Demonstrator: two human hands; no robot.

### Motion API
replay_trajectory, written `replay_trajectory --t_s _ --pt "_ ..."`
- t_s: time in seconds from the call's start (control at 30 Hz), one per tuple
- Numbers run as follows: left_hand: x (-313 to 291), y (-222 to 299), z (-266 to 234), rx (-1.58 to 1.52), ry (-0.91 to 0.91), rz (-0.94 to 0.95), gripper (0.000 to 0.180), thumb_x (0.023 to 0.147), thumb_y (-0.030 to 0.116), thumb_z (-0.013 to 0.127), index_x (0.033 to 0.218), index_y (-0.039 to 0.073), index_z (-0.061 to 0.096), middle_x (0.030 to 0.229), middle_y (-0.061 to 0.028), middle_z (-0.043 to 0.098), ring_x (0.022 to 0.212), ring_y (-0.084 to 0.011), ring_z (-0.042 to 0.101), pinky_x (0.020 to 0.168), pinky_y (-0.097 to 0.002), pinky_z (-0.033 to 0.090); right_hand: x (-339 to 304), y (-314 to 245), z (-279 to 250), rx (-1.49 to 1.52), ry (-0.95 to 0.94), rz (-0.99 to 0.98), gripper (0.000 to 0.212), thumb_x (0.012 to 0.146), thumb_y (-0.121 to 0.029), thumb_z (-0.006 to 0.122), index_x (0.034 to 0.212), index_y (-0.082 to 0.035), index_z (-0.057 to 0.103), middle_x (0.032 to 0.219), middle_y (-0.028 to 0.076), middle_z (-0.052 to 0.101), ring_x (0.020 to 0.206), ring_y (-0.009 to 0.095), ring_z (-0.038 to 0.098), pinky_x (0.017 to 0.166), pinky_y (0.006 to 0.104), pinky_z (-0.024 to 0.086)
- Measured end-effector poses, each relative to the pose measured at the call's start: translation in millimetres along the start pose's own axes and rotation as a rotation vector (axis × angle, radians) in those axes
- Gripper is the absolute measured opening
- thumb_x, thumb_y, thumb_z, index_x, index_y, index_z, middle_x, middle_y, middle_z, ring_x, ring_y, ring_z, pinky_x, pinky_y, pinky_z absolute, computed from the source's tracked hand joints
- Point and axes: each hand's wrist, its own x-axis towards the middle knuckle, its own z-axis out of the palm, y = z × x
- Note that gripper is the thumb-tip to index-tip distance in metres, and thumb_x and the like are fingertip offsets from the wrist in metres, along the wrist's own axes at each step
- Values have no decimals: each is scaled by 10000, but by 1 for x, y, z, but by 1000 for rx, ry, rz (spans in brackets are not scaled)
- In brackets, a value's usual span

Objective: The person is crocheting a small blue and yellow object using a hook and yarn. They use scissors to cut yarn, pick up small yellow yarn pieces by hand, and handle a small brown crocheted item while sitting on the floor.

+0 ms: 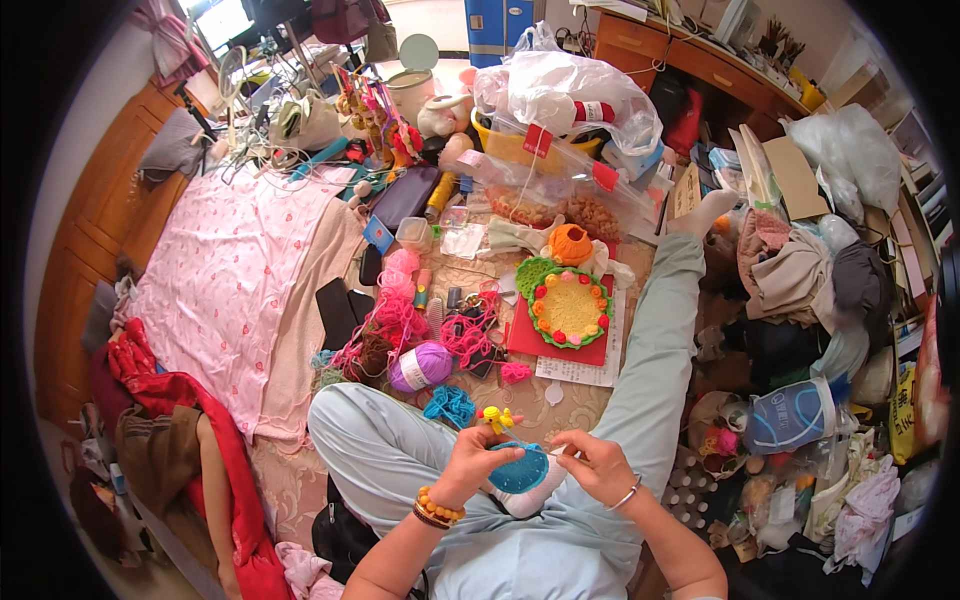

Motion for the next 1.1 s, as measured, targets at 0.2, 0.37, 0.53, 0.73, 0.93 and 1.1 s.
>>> replay_trajectory --t_s 0.2,0.37,0.53,0.73,0.93,1.1 --pt "0 6 2 -27 -196 -191 447 736 30 681 1154 -17 527 872 -4 616 771 -41 550 710 -188 442 7 3 11 55 -48 -96 320 775 -6 570 1071 -112 624 708 93 559 632 198 537 589 288 432" --pt "4 3 -7 286 -135 -118 568 704 100 738 1201 -21 491 968 -32 610 820 -67 560 771 -219 455 8 11 4 154 -120 -79 349 768 19 561 1074 -135 631 685 70 532 630 158 518 598 271 422" --pt "5 5 -17 395 -81 103 703 660 91 770 1267 3 425 945 -46 613 837 -106 571 766 -248 467 3 14 -2 192 -237 -68 355 770 18 562 1081 -140 630 677 63 524 632 149 512 606 260 418" --pt "3 12 2 333 -168 100 922 649 43 760 1385 50 205 844 -49 599 794 -106 570 711 -236 476 5 9 0 194 -209 -60 355 769 15 565 1082 -140 629 683 63 531 632 154 510 605 261 418" --pt "1 3 18 44 -23 21 895 663 13 729 1378 8 191 779 -45 567 739 -98 577 630 -216 473 -1 12 17 177 -44 -84 333 761 12 577 1053 -135 641 691 77 545 634 185 517 603 268 420" --pt "0 -11 13 704 67 240 889 693 -8 698 1402 104 174 759 -32 584 691 -93 577 589 -207 465 1 20 23 50 84 -158 319 769 23 569 1054 -104 636 703 61 573 595 157 525 544 245 423"
